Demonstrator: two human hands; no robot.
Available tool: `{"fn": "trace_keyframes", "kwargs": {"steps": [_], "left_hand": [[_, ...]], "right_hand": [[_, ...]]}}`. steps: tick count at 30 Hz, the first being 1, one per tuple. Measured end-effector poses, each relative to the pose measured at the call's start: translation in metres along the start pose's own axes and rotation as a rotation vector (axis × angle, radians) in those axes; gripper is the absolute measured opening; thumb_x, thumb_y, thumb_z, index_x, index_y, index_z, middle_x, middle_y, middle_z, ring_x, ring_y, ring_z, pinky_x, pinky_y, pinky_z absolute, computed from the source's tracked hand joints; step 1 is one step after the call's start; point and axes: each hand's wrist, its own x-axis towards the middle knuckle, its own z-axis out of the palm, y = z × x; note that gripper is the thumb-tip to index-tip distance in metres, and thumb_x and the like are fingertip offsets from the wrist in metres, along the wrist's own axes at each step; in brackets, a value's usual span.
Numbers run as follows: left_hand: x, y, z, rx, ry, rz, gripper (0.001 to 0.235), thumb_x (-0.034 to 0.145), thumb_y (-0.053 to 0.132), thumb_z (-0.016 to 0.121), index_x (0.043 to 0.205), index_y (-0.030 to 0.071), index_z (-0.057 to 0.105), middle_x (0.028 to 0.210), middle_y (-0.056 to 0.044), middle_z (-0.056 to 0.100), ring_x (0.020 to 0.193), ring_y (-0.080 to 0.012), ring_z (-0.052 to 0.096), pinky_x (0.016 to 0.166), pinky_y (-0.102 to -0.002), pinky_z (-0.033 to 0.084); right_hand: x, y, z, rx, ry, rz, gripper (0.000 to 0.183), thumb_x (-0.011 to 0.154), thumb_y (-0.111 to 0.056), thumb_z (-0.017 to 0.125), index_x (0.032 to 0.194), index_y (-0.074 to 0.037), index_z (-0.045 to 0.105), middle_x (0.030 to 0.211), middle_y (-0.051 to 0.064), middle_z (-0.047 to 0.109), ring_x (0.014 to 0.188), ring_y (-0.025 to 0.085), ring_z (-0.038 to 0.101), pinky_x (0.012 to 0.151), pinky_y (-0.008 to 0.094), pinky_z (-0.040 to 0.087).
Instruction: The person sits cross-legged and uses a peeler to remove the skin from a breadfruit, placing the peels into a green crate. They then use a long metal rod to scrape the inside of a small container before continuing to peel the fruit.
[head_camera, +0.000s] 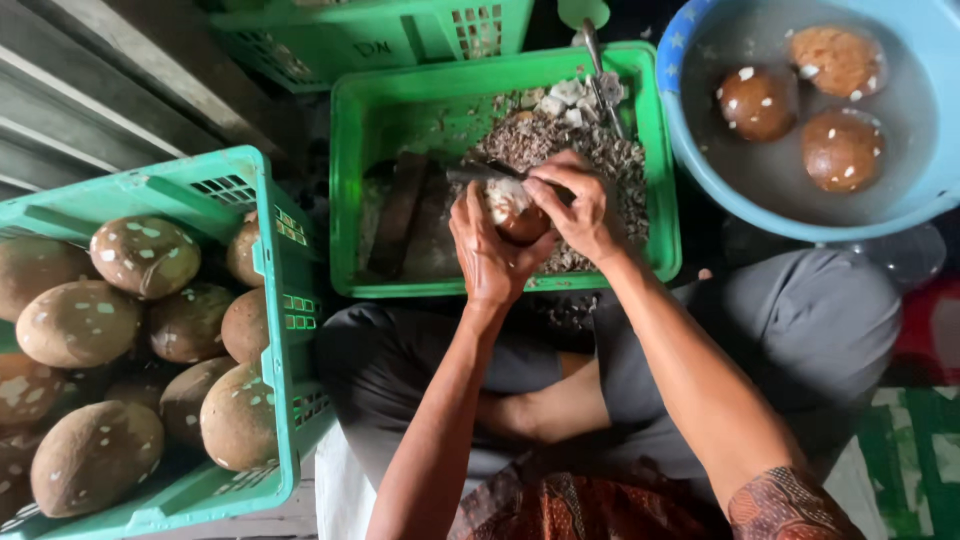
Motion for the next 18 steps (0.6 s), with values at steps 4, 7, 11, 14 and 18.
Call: {"fn": "trace_keyframes", "kwargs": {"steps": [4, 7, 11, 14, 18], "left_hand": [[-0.014, -0.041, 0.022, 0.058, 0.002, -0.060, 0.114, 0.047, 0.045, 0.097, 0.143, 0.012, 0.046, 0.127, -0.019, 0.050, 0.108, -0.0478, 0.062, 0.094, -0.057, 0.055], [0.001, 0.005, -0.002, 0.052, 0.032, -0.002, 0.110, 0.053, 0.039, 0.096, 0.142, 0.003, 0.043, 0.123, -0.025, 0.051, 0.106, -0.0514, 0.061, 0.094, -0.060, 0.053], [0.002, 0.007, -0.001, 0.044, 0.033, -0.053, 0.114, 0.050, 0.041, 0.096, 0.143, 0.000, 0.043, 0.124, -0.026, 0.050, 0.104, -0.0518, 0.060, 0.092, -0.061, 0.053], [0.003, 0.007, -0.005, 0.072, 0.065, 0.002, 0.116, 0.053, 0.044, 0.096, 0.145, 0.002, 0.039, 0.123, -0.025, 0.049, 0.107, -0.0507, 0.059, 0.094, -0.058, 0.053], [0.016, -0.015, -0.018, 0.016, -0.241, -0.005, 0.131, 0.041, 0.052, 0.099, 0.144, -0.004, 0.042, 0.118, -0.030, 0.054, 0.107, -0.0549, 0.061, 0.093, -0.063, 0.052]], "right_hand": [[-0.001, -0.047, -0.013, 0.186, -0.010, 0.090, 0.018, 0.101, -0.027, 0.071, 0.103, -0.011, 0.078, 0.108, 0.012, 0.070, 0.103, 0.035, 0.068, 0.090, 0.045, 0.054], [0.007, -0.003, -0.003, 0.160, 0.052, 0.069, 0.016, 0.104, -0.021, 0.069, 0.107, -0.007, 0.076, 0.107, 0.016, 0.068, 0.102, 0.035, 0.068, 0.087, 0.044, 0.054], [0.007, -0.002, 0.004, 0.288, -0.028, 0.051, 0.017, 0.103, -0.019, 0.068, 0.103, -0.006, 0.077, 0.104, 0.015, 0.068, 0.099, 0.033, 0.066, 0.091, 0.045, 0.052], [0.002, 0.001, 0.001, 0.180, 0.035, 0.054, 0.019, 0.105, -0.023, 0.067, 0.109, -0.007, 0.076, 0.110, 0.017, 0.066, 0.106, 0.037, 0.065, 0.094, 0.047, 0.050], [0.003, 0.004, -0.005, 0.180, 0.023, 0.105, 0.016, 0.103, -0.022, 0.070, 0.104, -0.007, 0.076, 0.104, 0.015, 0.071, 0.102, 0.032, 0.069, 0.090, 0.042, 0.052]]}}
